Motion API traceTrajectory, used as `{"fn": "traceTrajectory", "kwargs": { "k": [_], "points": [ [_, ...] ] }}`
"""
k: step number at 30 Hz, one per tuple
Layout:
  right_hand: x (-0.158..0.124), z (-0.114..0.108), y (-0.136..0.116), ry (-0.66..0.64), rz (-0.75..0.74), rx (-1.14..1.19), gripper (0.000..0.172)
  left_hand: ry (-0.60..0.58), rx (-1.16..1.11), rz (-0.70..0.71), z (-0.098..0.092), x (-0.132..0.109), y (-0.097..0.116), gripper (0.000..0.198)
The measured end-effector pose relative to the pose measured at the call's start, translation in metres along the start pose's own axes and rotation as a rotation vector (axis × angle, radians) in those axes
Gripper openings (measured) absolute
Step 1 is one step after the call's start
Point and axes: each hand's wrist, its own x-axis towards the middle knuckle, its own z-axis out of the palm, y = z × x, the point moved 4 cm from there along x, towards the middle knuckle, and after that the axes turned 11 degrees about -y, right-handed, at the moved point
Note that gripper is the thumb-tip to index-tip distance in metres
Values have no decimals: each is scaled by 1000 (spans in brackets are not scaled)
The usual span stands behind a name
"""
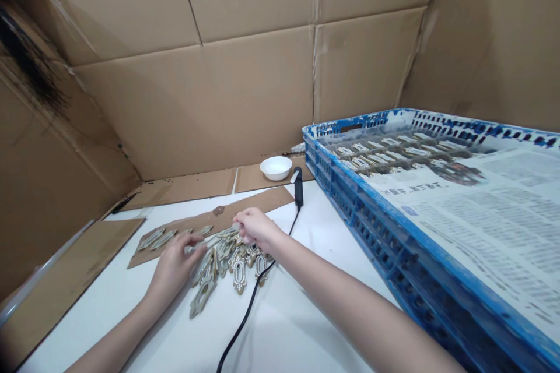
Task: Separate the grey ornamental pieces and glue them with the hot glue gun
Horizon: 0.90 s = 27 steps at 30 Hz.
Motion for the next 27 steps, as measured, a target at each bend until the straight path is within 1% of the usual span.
{"fn": "traceTrajectory", "kwargs": {
  "k": [2, 3, 5, 7, 8, 12, 14, 17, 19, 23, 25, 27],
  "points": [
    [0, 0, 1, 12, 2, 9, 13, 36, 15, 56, -3, -3, 7, 23],
    [0, 0, 1, 17, 0, 11, 13, 30, 14, 77, -4, -4, 11, 24],
    [0, 0, 1, 21, -10, 9, 12, -48, 16, 92, -3, -8, 20, 27],
    [-1, 1, 1, 23, -21, 4, 13, -147, 40, 57, -1, -12, 26, 31],
    [-2, 1, 0, 25, -25, 0, 14, -178, 64, 27, -1, -14, 28, 32],
    [-6, 3, -2, 24, -32, -14, 13, -211, 219, -102, -7, -19, 30, 35],
    [-6, 4, -2, 15, -33, -16, 15, -278, 260, -145, -9, -20, 30, 35],
    [-5, 5, -2, 4, -32, -13, 17, -415, 214, -150, -6, -21, 33, 32],
    [-5, 5, -1, -2, -29, -11, 18, -459, 171, -129, -4, -22, 35, 28],
    [-5, 6, -2, -39, -20, -7, 20, -457, 94, -93, 0, -22, 36, 24],
    [-6, 8, -1, -74, -14, -11, 20, -410, 29, -98, -2, -21, 33, 25],
    [-6, 11, 1, -118, -2, -17, 19, -332, -51, -117, -5, -19, 30, 29]
  ]
}}
